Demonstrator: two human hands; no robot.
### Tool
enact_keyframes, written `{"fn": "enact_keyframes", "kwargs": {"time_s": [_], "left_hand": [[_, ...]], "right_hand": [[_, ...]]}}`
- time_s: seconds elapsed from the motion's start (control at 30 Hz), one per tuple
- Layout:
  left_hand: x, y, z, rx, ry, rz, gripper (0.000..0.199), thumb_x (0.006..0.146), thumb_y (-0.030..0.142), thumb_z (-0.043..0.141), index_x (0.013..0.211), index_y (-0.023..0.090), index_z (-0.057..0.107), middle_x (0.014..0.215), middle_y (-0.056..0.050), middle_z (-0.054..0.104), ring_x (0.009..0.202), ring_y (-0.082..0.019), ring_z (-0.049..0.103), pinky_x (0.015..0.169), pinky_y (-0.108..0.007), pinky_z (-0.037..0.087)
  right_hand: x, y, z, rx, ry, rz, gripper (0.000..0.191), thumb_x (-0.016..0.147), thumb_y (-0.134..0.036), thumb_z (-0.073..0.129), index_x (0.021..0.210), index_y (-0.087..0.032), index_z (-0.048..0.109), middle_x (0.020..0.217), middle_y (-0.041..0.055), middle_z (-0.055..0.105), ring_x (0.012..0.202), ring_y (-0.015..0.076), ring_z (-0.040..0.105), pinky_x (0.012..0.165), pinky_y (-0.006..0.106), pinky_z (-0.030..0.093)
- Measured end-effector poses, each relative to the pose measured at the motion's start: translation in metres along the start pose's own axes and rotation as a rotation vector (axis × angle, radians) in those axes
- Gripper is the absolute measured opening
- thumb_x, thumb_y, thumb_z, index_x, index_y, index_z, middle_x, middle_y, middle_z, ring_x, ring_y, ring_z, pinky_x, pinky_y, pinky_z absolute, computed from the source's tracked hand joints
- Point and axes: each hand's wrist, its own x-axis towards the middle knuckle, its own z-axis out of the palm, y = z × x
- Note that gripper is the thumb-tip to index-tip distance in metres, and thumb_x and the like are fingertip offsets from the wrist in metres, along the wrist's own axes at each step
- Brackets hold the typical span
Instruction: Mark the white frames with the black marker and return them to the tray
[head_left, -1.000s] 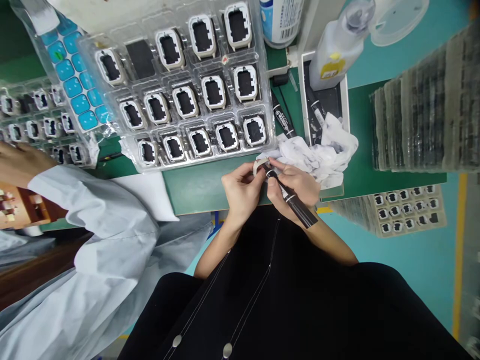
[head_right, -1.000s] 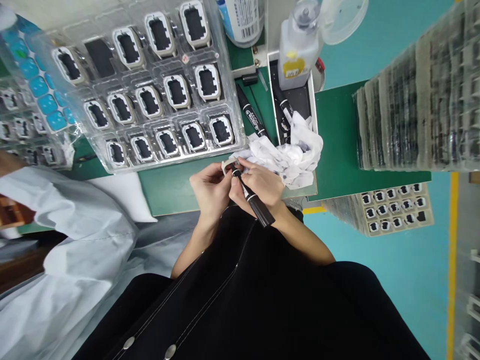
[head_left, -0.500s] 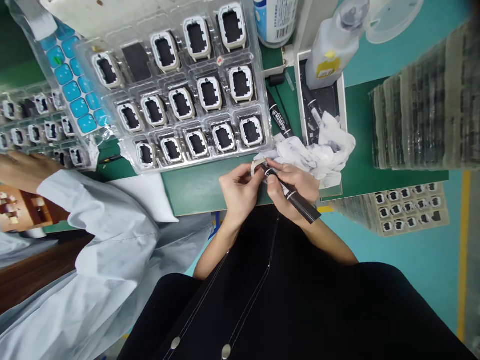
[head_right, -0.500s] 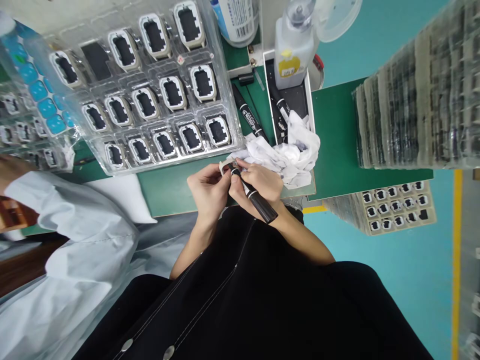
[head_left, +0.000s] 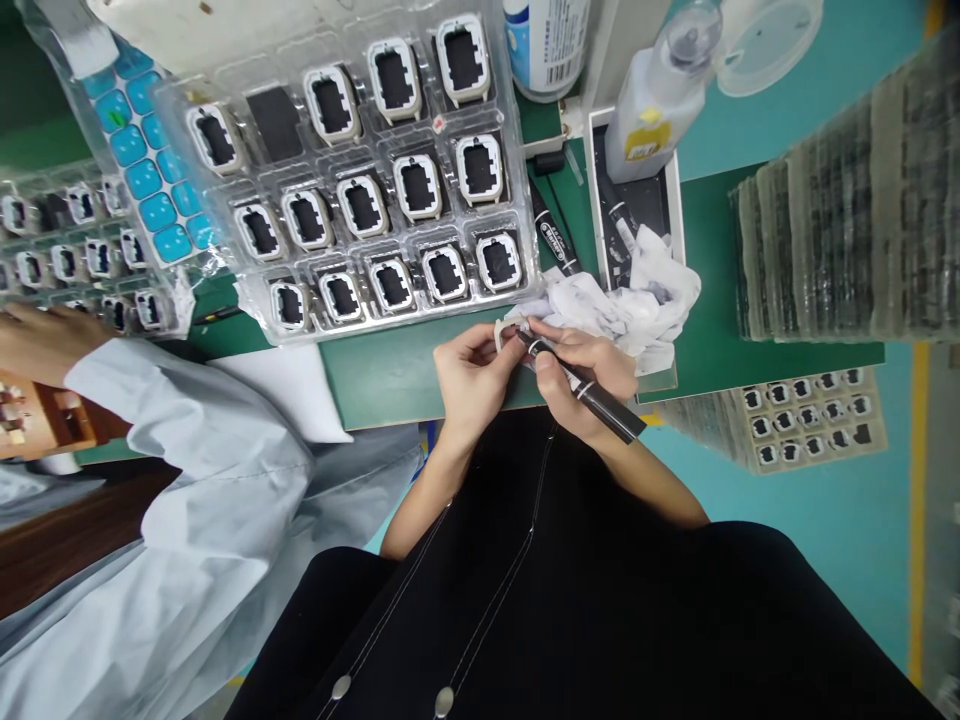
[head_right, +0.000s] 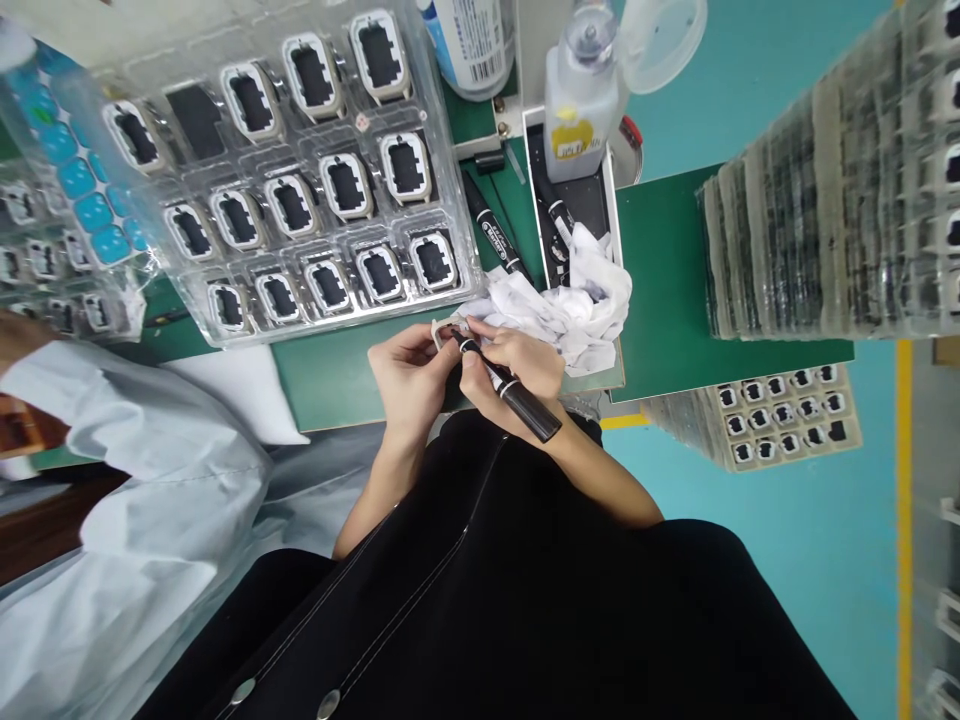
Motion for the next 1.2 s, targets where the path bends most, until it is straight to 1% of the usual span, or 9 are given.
{"fn": "enact_keyframes", "kwargs": {"time_s": [0.1,0.23,0.37,0.47,0.63,0.77,0.83,1.03,1.2], "left_hand": [[0.001,0.003,-0.002,-0.037,-0.011,-0.021,0.033,0.079,0.047,0.11,0.088,0.021,0.092,0.085,-0.005,0.089,0.073,-0.021,0.083,0.072,-0.032,0.071],[0.003,0.005,-0.004,-0.051,-0.043,-0.068,0.04,0.074,0.052,0.113,0.087,0.02,0.091,0.083,-0.004,0.088,0.067,-0.019,0.081,0.066,-0.031,0.071],[0.005,0.005,-0.006,-0.072,-0.051,-0.092,0.049,0.069,0.057,0.117,0.086,0.019,0.09,0.08,-0.003,0.085,0.062,-0.017,0.077,0.065,-0.031,0.071],[0.006,0.004,-0.008,-0.082,-0.061,-0.096,0.052,0.068,0.06,0.117,0.086,0.019,0.09,0.078,-0.002,0.084,0.06,-0.016,0.075,0.065,-0.03,0.07],[0.006,0.002,-0.009,-0.086,-0.078,-0.099,0.052,0.071,0.061,0.116,0.085,0.018,0.089,0.079,-0.002,0.084,0.064,-0.016,0.077,0.068,-0.029,0.072],[0.005,0.001,-0.007,-0.079,-0.064,-0.078,0.054,0.073,0.064,0.115,0.084,0.018,0.087,0.08,-0.003,0.084,0.067,-0.018,0.081,0.069,-0.029,0.071],[0.005,0.0,-0.005,-0.061,-0.046,-0.05,0.053,0.074,0.063,0.114,0.082,0.019,0.087,0.079,-0.003,0.084,0.068,-0.018,0.081,0.069,-0.029,0.069],[0.001,-0.005,0.001,-0.047,0.006,0.051,0.047,0.079,0.062,0.112,0.082,0.021,0.089,0.08,-0.003,0.086,0.071,-0.017,0.081,0.069,-0.028,0.067],[0.0,-0.005,0.0,-0.049,0.019,0.079,0.045,0.08,0.061,0.112,0.086,0.021,0.092,0.083,-0.004,0.088,0.073,-0.017,0.082,0.071,-0.028,0.068]], "right_hand": [[-0.001,-0.002,-0.001,0.043,-0.011,0.026,0.014,0.109,-0.022,0.079,0.11,-0.03,0.068,0.091,-0.0014,0.085,0.106,0.0306,0.097,0.085,0.041,0.082],[0.0,-0.005,-0.002,0.017,-0.038,0.071,0.012,0.111,-0.025,0.078,0.11,-0.029,0.066,0.095,0.0017,0.088,0.11,0.0326,0.096,0.087,0.044,0.081],[0.001,-0.005,-0.002,0.018,-0.023,0.05,0.012,0.111,-0.024,0.078,0.11,-0.029,0.066,0.094,0.002,0.088,0.112,0.033,0.096,0.084,0.042,0.08],[0.001,-0.005,-0.001,0.049,-0.008,0.038,0.013,0.11,-0.022,0.079,0.11,-0.028,0.067,0.093,0.001,0.087,0.11,0.0326,0.096,0.082,0.04,0.08],[0.0,-0.005,0.0,0.108,0.015,0.076,0.016,0.109,-0.024,0.081,0.112,-0.03,0.067,0.093,-0.0008,0.087,0.108,0.0319,0.097,0.082,0.039,0.08],[-0.001,-0.004,0.002,0.145,0.057,0.083,0.017,0.108,-0.024,0.082,0.113,-0.03,0.068,0.089,-0.0033,0.083,0.105,0.0304,0.097,0.081,0.037,0.08],[-0.002,-0.003,0.001,0.16,0.056,0.089,0.016,0.108,-0.025,0.082,0.113,-0.03,0.068,0.087,-0.0038,0.083,0.104,0.0301,0.097,0.081,0.037,0.08],[-0.004,-0.004,-0.002,0.151,0.013,0.118,0.016,0.109,-0.026,0.082,0.114,-0.03,0.067,0.096,-0.0004,0.087,0.111,0.0325,0.096,0.088,0.042,0.082],[-0.003,-0.003,-0.001,0.201,0.023,0.133,0.014,0.113,-0.032,0.08,0.113,-0.03,0.066,0.089,-0.0024,0.083,0.106,0.031,0.096,0.094,0.048,0.083]]}}
